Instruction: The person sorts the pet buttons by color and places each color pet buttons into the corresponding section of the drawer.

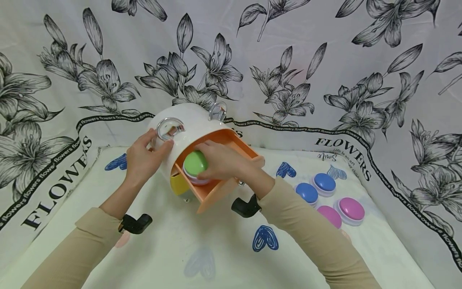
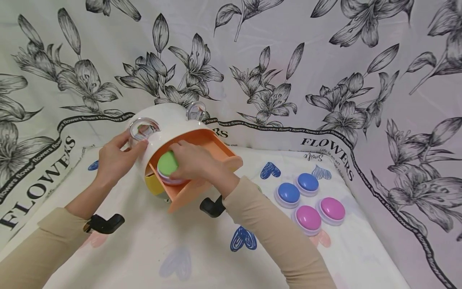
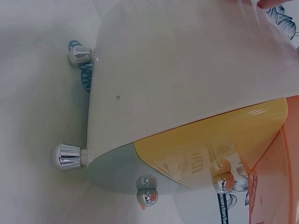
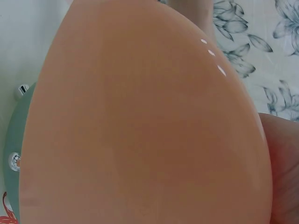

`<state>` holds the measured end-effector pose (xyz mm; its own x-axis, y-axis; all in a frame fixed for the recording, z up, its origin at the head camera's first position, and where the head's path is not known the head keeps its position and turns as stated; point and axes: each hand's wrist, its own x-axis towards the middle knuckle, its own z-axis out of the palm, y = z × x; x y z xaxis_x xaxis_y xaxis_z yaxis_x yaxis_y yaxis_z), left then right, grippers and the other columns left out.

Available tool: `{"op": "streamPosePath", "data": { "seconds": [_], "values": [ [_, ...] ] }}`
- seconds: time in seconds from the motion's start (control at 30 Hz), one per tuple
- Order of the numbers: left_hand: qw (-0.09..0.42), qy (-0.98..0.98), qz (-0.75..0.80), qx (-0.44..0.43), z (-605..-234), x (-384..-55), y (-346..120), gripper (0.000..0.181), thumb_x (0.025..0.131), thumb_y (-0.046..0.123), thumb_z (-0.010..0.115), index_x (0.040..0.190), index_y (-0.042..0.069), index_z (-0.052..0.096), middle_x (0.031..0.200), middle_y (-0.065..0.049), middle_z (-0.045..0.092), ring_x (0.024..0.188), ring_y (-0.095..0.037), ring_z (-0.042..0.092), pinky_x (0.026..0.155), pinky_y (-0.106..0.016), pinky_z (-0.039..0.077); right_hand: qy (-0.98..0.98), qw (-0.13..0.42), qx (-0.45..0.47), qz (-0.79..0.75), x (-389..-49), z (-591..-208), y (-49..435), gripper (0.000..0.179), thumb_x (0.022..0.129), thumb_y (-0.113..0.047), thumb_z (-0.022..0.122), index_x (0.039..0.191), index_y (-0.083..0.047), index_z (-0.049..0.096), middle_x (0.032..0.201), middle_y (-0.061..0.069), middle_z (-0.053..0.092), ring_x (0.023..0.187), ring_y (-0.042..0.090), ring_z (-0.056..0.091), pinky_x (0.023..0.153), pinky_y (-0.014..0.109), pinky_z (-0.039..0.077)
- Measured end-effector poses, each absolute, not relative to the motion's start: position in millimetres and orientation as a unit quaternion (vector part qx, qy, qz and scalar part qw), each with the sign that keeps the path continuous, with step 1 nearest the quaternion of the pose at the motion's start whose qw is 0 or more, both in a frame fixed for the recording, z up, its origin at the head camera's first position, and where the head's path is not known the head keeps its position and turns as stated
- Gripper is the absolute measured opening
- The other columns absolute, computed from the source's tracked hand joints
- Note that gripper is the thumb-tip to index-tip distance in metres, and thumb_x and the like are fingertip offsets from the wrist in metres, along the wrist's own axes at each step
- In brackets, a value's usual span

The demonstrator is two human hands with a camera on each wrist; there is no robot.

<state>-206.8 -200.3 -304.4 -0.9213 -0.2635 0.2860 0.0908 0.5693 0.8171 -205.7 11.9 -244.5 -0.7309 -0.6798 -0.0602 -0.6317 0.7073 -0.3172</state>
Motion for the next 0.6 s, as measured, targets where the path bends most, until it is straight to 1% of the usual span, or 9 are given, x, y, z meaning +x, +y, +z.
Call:
{"op": "streamPosePath", "data": {
  "seconds": [0.17, 0.33, 0.5, 0.6],
  "values": [
    [0.197, -0.864, -0.461, 0.044, -305, -206, -200, 0.064, 0.084, 0.046, 0.059, 0.135, 0.008, 0.047, 0.147, -0.009, 0.033, 0.135, -0.028, 0.030, 0.099, -0.049, 0.039, 0.917, 0.095, -0.365, -0.127, -208, -245, 13, 0.064, 0.080, -0.028, 0.070, 0.135, -0.014, 0.042, 0.129, 0.004, 0.047, 0.110, 0.017, 0.048, 0.094, 0.029, 0.045],
    [0.200, -0.863, -0.462, 0.037, -305, -205, -200, 0.063, 0.085, 0.045, 0.059, 0.135, 0.008, 0.048, 0.147, -0.009, 0.033, 0.135, -0.030, 0.031, 0.098, -0.051, 0.039, 0.918, 0.098, -0.366, -0.121, -208, -244, 14, 0.063, 0.080, -0.030, 0.069, 0.136, -0.015, 0.042, 0.129, 0.003, 0.047, 0.109, 0.016, 0.048, 0.093, 0.028, 0.045],
    [0.202, -0.863, -0.462, 0.037, -306, -205, -201, 0.063, 0.085, 0.045, 0.059, 0.135, 0.008, 0.048, 0.147, -0.010, 0.034, 0.134, -0.030, 0.031, 0.098, -0.051, 0.040, 0.921, 0.085, -0.360, -0.126, -207, -240, 18, 0.064, 0.081, -0.035, 0.068, 0.137, -0.015, 0.042, 0.133, 0.001, 0.047, 0.110, 0.014, 0.049, 0.093, 0.026, 0.045],
    [0.203, -0.863, -0.462, 0.038, -306, -206, -201, 0.063, 0.085, 0.044, 0.059, 0.134, 0.007, 0.048, 0.146, -0.010, 0.034, 0.134, -0.030, 0.031, 0.098, -0.051, 0.040, 0.925, 0.065, -0.350, -0.133, -207, -237, 22, 0.061, 0.082, -0.038, 0.067, 0.135, -0.018, 0.046, 0.134, -0.001, 0.048, 0.115, 0.013, 0.048, 0.097, 0.027, 0.043]
  ]
}}
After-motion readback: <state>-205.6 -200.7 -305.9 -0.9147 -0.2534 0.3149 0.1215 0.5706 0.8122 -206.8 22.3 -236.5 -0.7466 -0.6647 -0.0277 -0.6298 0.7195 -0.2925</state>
